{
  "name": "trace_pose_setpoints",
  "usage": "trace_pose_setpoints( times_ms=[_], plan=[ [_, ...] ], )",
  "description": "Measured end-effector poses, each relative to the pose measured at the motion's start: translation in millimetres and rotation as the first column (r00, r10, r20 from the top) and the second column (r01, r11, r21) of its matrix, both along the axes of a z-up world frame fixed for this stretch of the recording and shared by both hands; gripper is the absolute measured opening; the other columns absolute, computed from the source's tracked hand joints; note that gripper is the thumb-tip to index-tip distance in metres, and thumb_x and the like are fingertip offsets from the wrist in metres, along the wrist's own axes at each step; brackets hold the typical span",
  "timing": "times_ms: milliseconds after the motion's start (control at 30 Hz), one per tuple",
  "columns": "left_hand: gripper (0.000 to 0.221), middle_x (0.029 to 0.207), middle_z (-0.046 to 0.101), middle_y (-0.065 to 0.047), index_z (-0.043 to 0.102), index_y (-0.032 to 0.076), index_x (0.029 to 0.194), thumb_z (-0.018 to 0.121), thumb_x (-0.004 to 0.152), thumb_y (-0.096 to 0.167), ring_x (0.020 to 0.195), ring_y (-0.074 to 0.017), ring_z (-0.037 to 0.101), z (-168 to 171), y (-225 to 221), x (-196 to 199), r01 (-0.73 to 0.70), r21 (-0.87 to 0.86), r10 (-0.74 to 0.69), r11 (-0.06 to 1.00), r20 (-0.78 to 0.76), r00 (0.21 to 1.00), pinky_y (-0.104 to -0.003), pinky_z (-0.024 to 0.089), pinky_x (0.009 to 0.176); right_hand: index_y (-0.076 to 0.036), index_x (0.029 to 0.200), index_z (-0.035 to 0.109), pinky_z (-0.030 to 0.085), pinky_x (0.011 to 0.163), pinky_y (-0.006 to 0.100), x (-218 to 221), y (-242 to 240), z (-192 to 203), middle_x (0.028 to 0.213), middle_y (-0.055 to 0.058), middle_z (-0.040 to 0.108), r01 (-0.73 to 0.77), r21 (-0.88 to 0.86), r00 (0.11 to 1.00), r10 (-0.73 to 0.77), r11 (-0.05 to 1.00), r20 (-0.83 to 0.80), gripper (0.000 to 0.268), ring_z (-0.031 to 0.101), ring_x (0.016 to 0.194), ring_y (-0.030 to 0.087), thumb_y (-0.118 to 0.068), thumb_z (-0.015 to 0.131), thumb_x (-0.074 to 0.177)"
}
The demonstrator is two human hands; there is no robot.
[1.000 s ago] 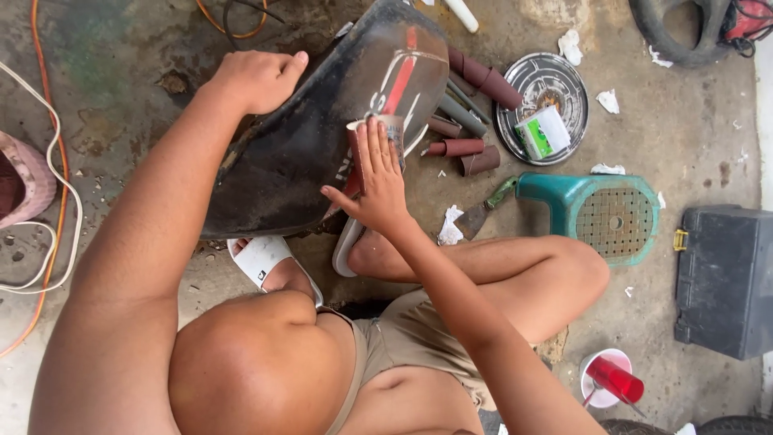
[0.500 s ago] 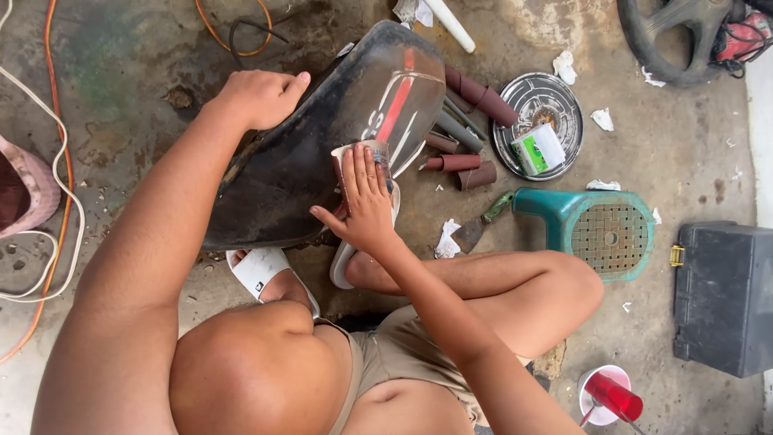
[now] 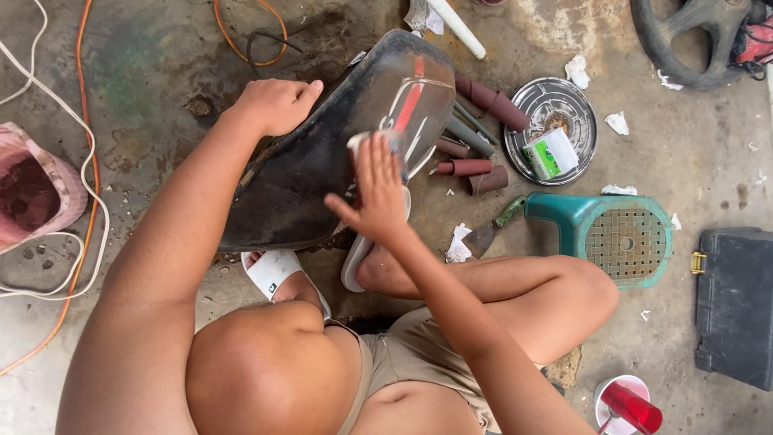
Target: Hand sanding a motorcycle fuel tank to prepare the surface for repair or painting.
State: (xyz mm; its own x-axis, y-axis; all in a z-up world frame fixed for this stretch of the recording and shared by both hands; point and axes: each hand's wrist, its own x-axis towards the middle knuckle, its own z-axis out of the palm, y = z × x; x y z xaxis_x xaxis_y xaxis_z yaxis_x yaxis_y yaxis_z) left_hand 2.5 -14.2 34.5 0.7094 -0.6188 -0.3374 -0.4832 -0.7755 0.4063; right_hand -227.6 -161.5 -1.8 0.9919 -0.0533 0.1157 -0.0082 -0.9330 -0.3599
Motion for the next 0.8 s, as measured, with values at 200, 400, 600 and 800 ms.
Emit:
trace_pose_setpoints(
  times_ms=[200, 400, 600, 800],
  plan=[
    [0.068, 0.125, 0.071, -0.013, 0.068, 0.018, 0.136, 0.023, 0.107, 0.059, 0.112, -0.0457, 0.064, 10, -1, -5, -0.035, 0.018, 0.036, 0.999, -0.022, 0.999, -0.057, 0.046, 0.1, -0.001, 0.164, 0.012, 0.007, 0.131, 0.05, 8, -12, -1, 0.172, 0.022, 0.007, -0.016, -0.036, 1.0, 0.016, 0.999, 0.008, 0.101, 0.005, 0.161, 0.034, -0.072, 0.043, 0.099],
    [0.064, 0.115, 0.075, -0.011, 0.071, 0.016, 0.13, 0.026, 0.108, 0.056, 0.106, -0.0417, 0.067, 12, 0, -6, -0.049, -0.009, 0.049, 0.999, -0.037, 0.998, -0.055, 0.048, 0.096, -0.003, 0.166, 0.016, 0.01, 0.133, 0.053, 66, -49, 26, 0.173, 0.018, 0.01, 0.056, -0.034, 0.985, -0.05, 0.998, 0.164, 0.098, 0.007, 0.163, 0.035, -0.063, 0.06, 0.101],
    [0.063, 0.126, 0.071, -0.011, 0.067, 0.017, 0.135, 0.027, 0.107, 0.056, 0.113, -0.043, 0.065, 2, 0, -2, -0.021, -0.041, 0.021, 0.999, 0.009, 1.0, -0.058, 0.046, 0.099, 0.002, 0.163, 0.015, 0.005, 0.131, 0.059, 12, -7, -6, 0.171, 0.025, 0.006, 0.007, -0.019, 0.992, -0.005, 1.0, 0.127, 0.105, 0.002, 0.161, 0.04, -0.074, 0.045, 0.097],
    [0.065, 0.126, 0.071, -0.014, 0.069, 0.015, 0.133, 0.026, 0.107, 0.056, 0.113, -0.045, 0.064, 0, 1, -5, -0.021, -0.046, 0.022, 0.999, 0.02, 1.0, -0.059, 0.046, 0.098, -0.003, 0.165, 0.008, 0.002, 0.13, 0.054, -1, -10, -20, 0.172, 0.02, 0.001, -0.08, -0.093, 0.994, 0.072, 0.993, -0.079, 0.103, 0.0, 0.16, 0.032, -0.077, 0.035, 0.098]
  ],
)
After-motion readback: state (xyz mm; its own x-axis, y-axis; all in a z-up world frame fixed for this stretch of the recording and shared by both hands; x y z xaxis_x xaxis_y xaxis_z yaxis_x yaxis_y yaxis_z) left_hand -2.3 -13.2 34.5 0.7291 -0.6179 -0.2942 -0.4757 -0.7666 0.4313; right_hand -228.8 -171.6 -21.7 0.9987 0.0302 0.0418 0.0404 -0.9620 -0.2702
